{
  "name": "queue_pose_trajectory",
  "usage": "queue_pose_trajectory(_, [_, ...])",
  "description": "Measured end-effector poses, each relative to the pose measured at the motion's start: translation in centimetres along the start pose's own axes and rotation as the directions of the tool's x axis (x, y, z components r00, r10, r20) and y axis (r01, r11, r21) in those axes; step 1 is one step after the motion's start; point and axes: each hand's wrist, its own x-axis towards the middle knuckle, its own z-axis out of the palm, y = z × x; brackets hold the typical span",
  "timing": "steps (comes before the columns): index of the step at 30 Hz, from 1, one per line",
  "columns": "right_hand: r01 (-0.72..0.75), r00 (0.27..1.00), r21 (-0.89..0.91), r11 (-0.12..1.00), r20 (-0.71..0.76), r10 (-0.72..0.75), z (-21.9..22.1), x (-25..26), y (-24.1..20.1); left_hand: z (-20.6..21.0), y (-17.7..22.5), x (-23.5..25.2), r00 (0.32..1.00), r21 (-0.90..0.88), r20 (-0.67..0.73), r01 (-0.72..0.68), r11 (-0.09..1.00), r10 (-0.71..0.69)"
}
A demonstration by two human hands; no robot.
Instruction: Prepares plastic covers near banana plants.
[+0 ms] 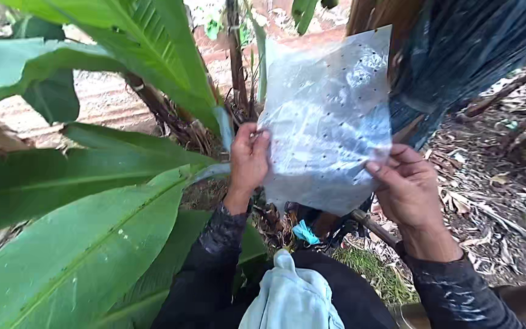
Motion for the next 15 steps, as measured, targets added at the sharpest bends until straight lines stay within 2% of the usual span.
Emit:
queue_pose_trajectory(2, [0.048, 0.994, -0.006, 0.999, -0.097, -0.049, 0.4, 0.3, -0.5, 0.3, 0.0, 0.6, 0.996, -0.177, 0.086, 0.023, 0.984, -0.008])
queue_pose_trajectory(4, [0.117, 0.978, -0.075, 0.990, -0.166, -0.128, 0.6, 0.6, -0.9, -0.5, 0.5, 0.2, 0.938, -0.380, 0.343, 0.184, 0.907, -0.046])
queue_pose_trajectory(6, [0.168, 0.950, -0.234, 0.958, -0.222, -0.220, 0.6, 0.8, -1.2, -1.2, 1.5, -1.3, 0.837, -0.348, 0.537, 0.334, 0.876, -0.106])
queue_pose_trajectory(8, [0.197, 0.916, -0.431, 0.880, -0.240, -0.323, 0.5, 0.6, -1.3, -1.8, 2.7, -3.2, 0.761, -0.232, 0.628, 0.381, 0.895, -0.161])
queue_pose_trajectory(11, [0.208, 0.887, -0.630, 0.749, -0.202, -0.416, 0.3, 0.0, -1.3, -2.1, 2.9, -5.3, 0.727, -0.217, 0.678, 0.336, 0.917, -0.106])
queue_pose_trajectory(13, [0.185, 0.891, -0.721, 0.668, -0.163, -0.423, 0.4, -0.8, -0.9, -1.5, 3.4, -6.6, 0.757, -0.130, 0.627, 0.333, 0.934, -0.183])
queue_pose_trajectory(15, [0.143, 0.912, -0.777, 0.613, -0.137, -0.386, 0.5, -2.0, -0.1, -1.0, 2.4, -7.6, 0.810, 0.086, 0.522, 0.263, 0.961, -0.268])
